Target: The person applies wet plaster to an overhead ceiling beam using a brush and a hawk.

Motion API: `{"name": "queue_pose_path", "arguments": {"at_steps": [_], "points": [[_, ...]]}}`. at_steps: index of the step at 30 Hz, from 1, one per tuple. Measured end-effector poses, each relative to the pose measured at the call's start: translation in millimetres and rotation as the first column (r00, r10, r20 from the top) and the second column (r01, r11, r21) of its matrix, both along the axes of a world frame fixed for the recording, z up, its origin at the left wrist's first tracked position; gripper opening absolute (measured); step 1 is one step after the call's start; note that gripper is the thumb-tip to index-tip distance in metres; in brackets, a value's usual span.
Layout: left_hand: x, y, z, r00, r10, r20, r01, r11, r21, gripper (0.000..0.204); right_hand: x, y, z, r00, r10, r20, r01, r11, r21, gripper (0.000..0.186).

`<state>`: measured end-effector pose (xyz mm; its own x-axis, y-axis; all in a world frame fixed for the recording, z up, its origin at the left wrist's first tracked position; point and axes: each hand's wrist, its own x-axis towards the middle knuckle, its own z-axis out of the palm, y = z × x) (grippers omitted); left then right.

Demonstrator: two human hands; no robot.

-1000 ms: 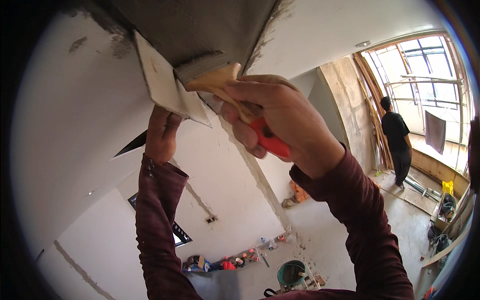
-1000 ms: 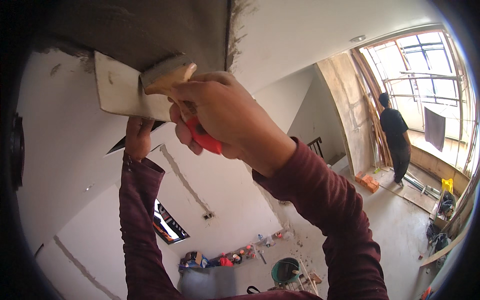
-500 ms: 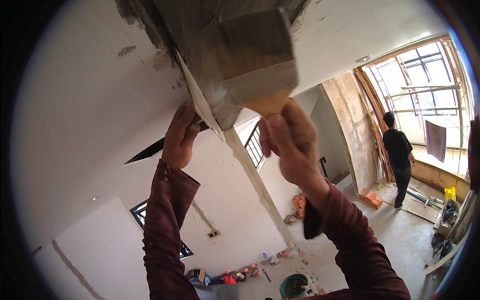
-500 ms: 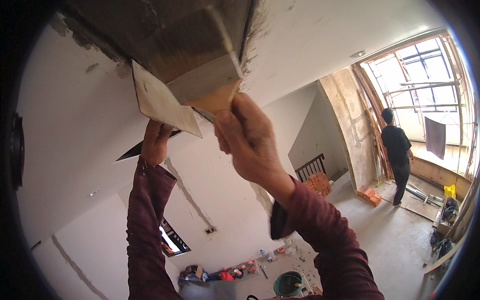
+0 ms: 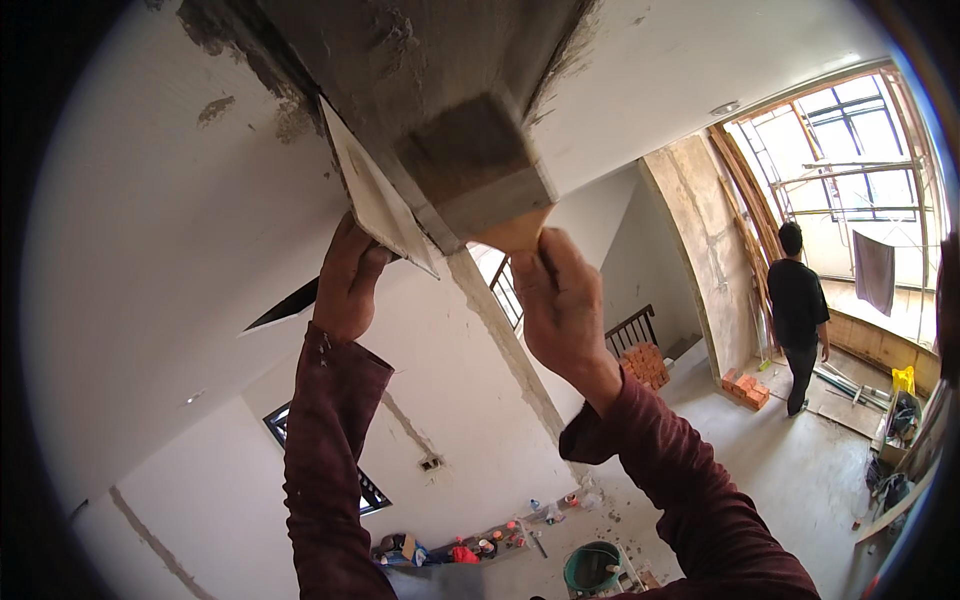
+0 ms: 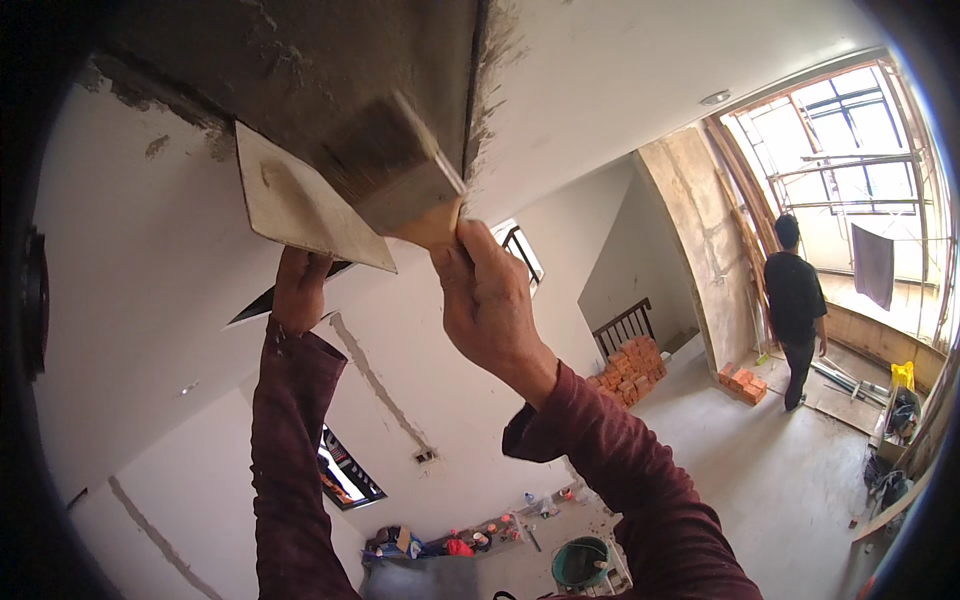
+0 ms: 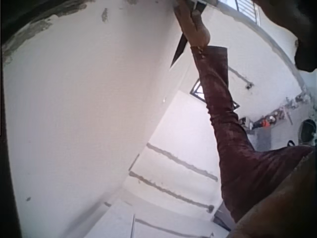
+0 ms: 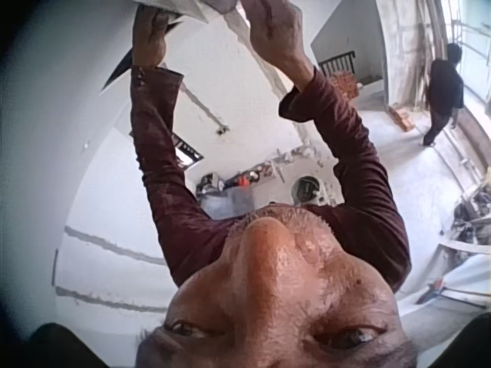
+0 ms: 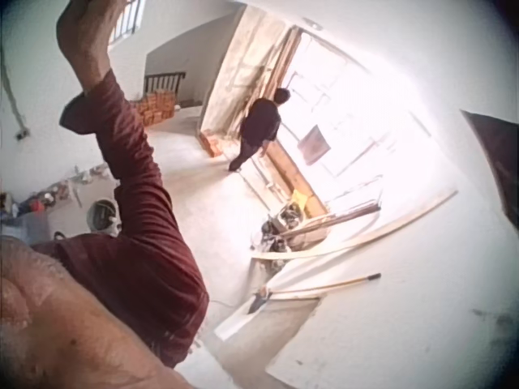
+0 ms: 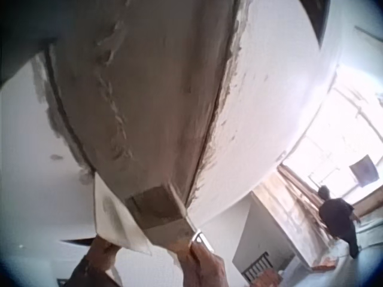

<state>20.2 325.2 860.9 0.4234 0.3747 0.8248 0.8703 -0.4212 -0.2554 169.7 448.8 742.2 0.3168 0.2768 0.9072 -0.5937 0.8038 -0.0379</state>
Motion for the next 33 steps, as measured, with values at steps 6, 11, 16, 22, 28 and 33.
{"name": "queue_pose_path", "arguments": {"at_steps": [6,11,16,22,28,33], "points": [[-7.1,9.7,0.5,0.996,-0.069,0.065,0.073,0.995,-0.064,0.034,0.9,-4.5,48.1,0.957,-0.205,-0.205,0.237,0.961,0.144,0.010],[-14.3,7.4,0.8,0.998,-0.056,0.012,0.056,0.998,-0.003,0.035,-6.4,7.5,9.2,0.966,-0.259,-0.024,0.259,0.966,0.014,0.009],[-9.3,-3.1,-0.8,1.000,0.006,0.001,-0.006,1.000,0.015,0.027,18.9,-24.9,27.7,0.969,-0.152,-0.196,0.183,0.972,0.150,0.010],[-16.5,9.0,-2.0,1.000,-0.010,0.026,0.010,1.000,0.020,0.023,-1.2,3.4,27.8,0.943,-0.321,-0.082,0.327,0.942,0.070,0.007],[-25.4,-1.7,0.7,0.997,0.069,0.026,-0.070,0.998,0.012,0.026,12.4,-24.6,29.3,0.940,-0.166,-0.299,0.212,0.969,0.127,0.005],[-21.8,7.7,-3.7,0.995,0.045,0.093,-0.047,0.999,0.017,0.029,-31.1,16.1,39.4,0.953,-0.256,-0.159,0.274,0.956,0.105,0.007]]}}
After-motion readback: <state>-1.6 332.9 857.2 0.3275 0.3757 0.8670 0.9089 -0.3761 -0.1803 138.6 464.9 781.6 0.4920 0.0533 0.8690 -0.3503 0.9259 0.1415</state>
